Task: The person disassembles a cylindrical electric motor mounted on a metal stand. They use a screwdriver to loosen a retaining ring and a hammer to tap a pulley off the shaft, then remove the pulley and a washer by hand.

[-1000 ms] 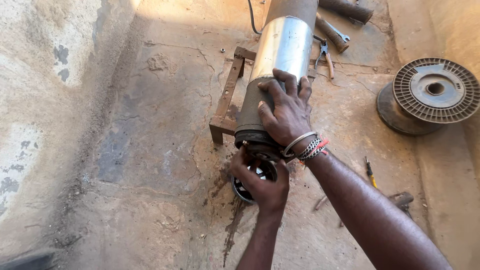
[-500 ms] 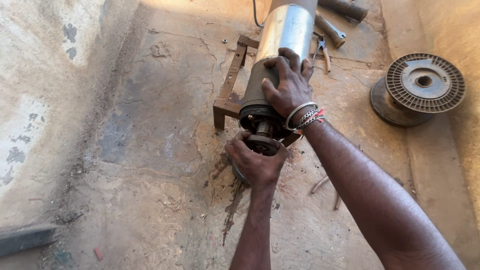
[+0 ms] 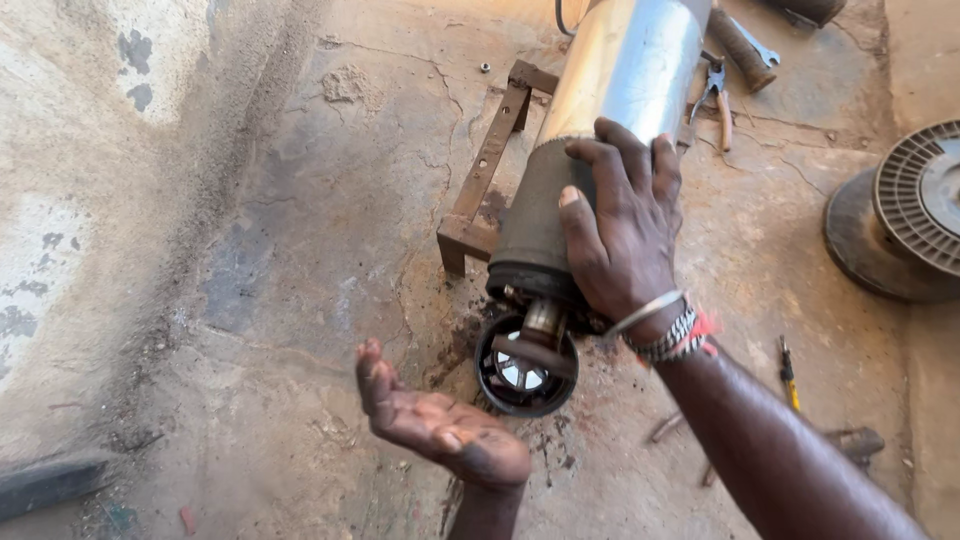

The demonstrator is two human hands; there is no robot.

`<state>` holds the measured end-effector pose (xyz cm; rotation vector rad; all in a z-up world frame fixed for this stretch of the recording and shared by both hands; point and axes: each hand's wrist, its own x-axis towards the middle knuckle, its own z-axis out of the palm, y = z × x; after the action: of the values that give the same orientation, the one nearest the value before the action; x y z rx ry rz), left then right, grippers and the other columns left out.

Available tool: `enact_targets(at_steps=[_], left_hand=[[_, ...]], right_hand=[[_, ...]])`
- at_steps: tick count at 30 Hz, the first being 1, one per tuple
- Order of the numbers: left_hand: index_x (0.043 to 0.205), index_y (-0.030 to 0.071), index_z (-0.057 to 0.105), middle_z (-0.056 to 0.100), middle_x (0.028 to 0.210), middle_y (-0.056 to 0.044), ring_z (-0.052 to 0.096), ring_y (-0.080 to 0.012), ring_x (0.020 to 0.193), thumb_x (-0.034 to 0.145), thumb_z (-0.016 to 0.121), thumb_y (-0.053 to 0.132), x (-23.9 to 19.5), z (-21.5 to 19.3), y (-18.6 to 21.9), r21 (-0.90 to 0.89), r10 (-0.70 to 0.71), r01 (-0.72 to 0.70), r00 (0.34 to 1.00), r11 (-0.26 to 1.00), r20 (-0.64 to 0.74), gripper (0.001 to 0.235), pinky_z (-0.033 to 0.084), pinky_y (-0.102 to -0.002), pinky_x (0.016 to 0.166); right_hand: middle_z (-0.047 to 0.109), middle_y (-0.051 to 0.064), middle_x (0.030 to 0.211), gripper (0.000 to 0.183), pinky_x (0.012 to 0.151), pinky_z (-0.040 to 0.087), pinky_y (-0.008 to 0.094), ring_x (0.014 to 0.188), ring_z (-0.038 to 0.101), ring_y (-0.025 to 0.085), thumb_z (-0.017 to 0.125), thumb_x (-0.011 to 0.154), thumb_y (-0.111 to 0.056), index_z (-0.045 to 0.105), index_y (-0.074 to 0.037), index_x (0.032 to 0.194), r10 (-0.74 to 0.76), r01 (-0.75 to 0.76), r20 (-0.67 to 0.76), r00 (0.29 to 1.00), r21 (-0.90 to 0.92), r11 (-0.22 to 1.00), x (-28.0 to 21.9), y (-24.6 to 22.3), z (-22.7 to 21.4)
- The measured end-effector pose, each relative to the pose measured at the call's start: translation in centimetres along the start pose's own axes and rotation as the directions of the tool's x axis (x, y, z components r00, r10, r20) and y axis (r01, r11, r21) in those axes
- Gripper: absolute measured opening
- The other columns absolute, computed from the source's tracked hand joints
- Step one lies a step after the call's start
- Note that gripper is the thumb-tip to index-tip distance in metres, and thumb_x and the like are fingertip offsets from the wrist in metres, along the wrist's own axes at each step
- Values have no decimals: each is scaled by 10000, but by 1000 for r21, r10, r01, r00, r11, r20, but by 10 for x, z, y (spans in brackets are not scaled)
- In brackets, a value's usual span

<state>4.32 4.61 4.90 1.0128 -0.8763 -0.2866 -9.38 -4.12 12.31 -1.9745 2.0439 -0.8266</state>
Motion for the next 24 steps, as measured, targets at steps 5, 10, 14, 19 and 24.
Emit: enact_targets(at_steps=[5, 10, 14, 19, 24], left_hand=[[1546, 148, 315, 341, 1608, -131, 263, -294, 1564, 1102, 158, 671, -15, 86, -41, 185, 133, -147, 987, 972, 86, 703, 183, -546, 1381], [1525, 110, 348, 428, 1542, -145, 343, -334, 1507, 1124, 180, 649, 3, 82, -38, 57, 19, -29, 986, 998, 168, 692, 178, -537, 1377], [1434, 61, 431, 471, 1456, -169, 489, -304, 1359, 1039, 418, 552, -23, 37, -17, 36, -484, 484, 862, 874, 150, 630, 413, -485, 1157], [1451, 14, 394, 460, 1414, -178, 509, -305, 1263, 821, 798, 212, -46, 21, 1, 159, -518, 511, 708, 845, 480, 774, 474, -449, 1003], [1410, 11, 332, 393, 1357, -175, 488, -303, 1254, 734, 871, 231, -42, 47, 1, 221, -515, 465, 766, 857, 384, 892, 529, -431, 1035]], right_hand=[[443, 126, 1577, 523, 1276, 132, 619, 1536, 249, 468, 516, 977, -335, 481, -116, 1451, -66, 68, -73, 995, 20, 998, 0, 9, 2], [423, 121, 1580, 536, 1246, 139, 617, 1514, 222, 479, 578, 869, -254, 544, -166, 1397, -14, 15, -33, 999, 19, 1000, 13, 14, 2], [392, 116, 1587, 527, 1218, 148, 617, 1487, 173, 503, 608, 834, -244, 598, -216, 1360, 0, 1, 5, 1000, -33, 999, 15, 23, 4], [373, 92, 1609, 525, 1242, 179, 626, 1516, 188, 484, 600, 869, -254, 581, -221, 1392, -15, 16, 12, 1000, -83, 996, 20, 24, 4], [379, 58, 1612, 580, 1190, 208, 649, 1520, 180, 473, 565, 845, -298, 548, -220, 1420, 84, -80, 39, 996, -91, 993, 19, 17, -1]])
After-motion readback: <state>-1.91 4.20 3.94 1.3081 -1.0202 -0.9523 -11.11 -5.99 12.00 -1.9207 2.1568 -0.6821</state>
